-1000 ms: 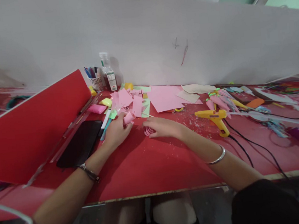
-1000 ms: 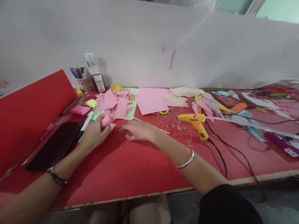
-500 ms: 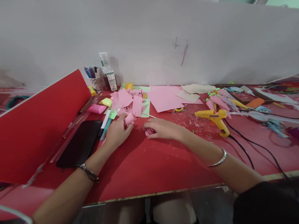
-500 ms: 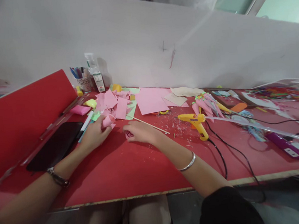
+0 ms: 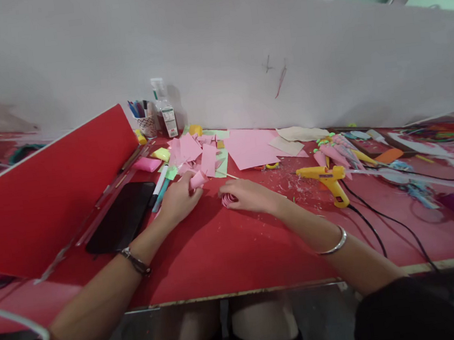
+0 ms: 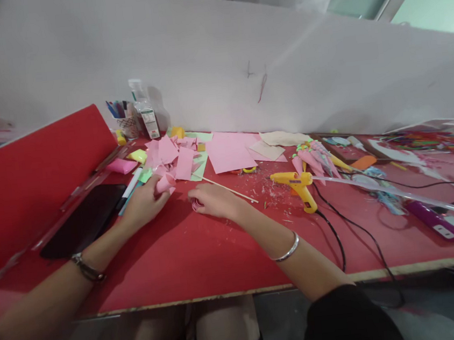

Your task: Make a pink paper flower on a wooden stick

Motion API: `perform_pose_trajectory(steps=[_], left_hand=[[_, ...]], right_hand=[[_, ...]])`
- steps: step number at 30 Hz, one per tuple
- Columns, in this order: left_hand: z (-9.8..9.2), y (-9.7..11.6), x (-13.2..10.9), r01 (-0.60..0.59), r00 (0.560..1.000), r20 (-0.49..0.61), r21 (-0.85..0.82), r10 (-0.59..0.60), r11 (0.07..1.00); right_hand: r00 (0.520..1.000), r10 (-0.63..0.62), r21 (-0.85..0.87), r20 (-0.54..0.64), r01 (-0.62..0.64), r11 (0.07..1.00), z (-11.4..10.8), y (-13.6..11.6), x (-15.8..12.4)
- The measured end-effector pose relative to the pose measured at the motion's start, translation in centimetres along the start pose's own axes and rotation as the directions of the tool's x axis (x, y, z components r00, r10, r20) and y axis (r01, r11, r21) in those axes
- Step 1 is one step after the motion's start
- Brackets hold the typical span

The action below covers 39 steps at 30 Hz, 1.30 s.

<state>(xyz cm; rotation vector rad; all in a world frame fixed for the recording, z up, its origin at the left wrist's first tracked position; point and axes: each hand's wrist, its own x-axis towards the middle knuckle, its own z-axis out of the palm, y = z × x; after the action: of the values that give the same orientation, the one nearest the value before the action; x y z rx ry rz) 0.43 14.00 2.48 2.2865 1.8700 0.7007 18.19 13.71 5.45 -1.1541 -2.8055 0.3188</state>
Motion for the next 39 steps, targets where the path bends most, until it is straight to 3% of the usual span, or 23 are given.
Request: perform_pose_trajectory(steps=[6, 12, 22, 29, 39], left_hand=[[0.2, -0.2, 0.1, -0.021, 1.000, -0.007, -0.028, 0.021, 0.999], [0.3, 0.2, -0.2, -0.053, 0.998, 0.039, -0.030, 0.054, 0.998], [0.4, 1.0, -0.6, -0.121, 0.981, 0.145, -0.052, 0.127, 0.991], [0.6, 1.1, -0.9, -0.198, 0.963, 0.165, -0.095, 0.212, 0.976], [1.0, 1.4, -1.5, -0.221, 0.950, 0.109, -0.428, 0.293, 0.876]], right_hand=[[0.999, -0.012, 0.054, -0.030, 0.014, 0.998, 0.0, 0.4, -0.4], [0.991, 0.021, 0.186, -0.135, 0.004, 0.983, -0.6, 1.1, -1.6], [0.918, 0.151, 0.486, -0.367, 0.051, 0.872, -0.3, 1.2, -2.8], [0.889, 0.206, 0.590, -0.410, 0.086, 0.802, 0.0, 0.5, -2.5], [0.810, 0.283, 0.649, -0.514, 0.152, 0.745, 0.9, -0.5, -2.2]])
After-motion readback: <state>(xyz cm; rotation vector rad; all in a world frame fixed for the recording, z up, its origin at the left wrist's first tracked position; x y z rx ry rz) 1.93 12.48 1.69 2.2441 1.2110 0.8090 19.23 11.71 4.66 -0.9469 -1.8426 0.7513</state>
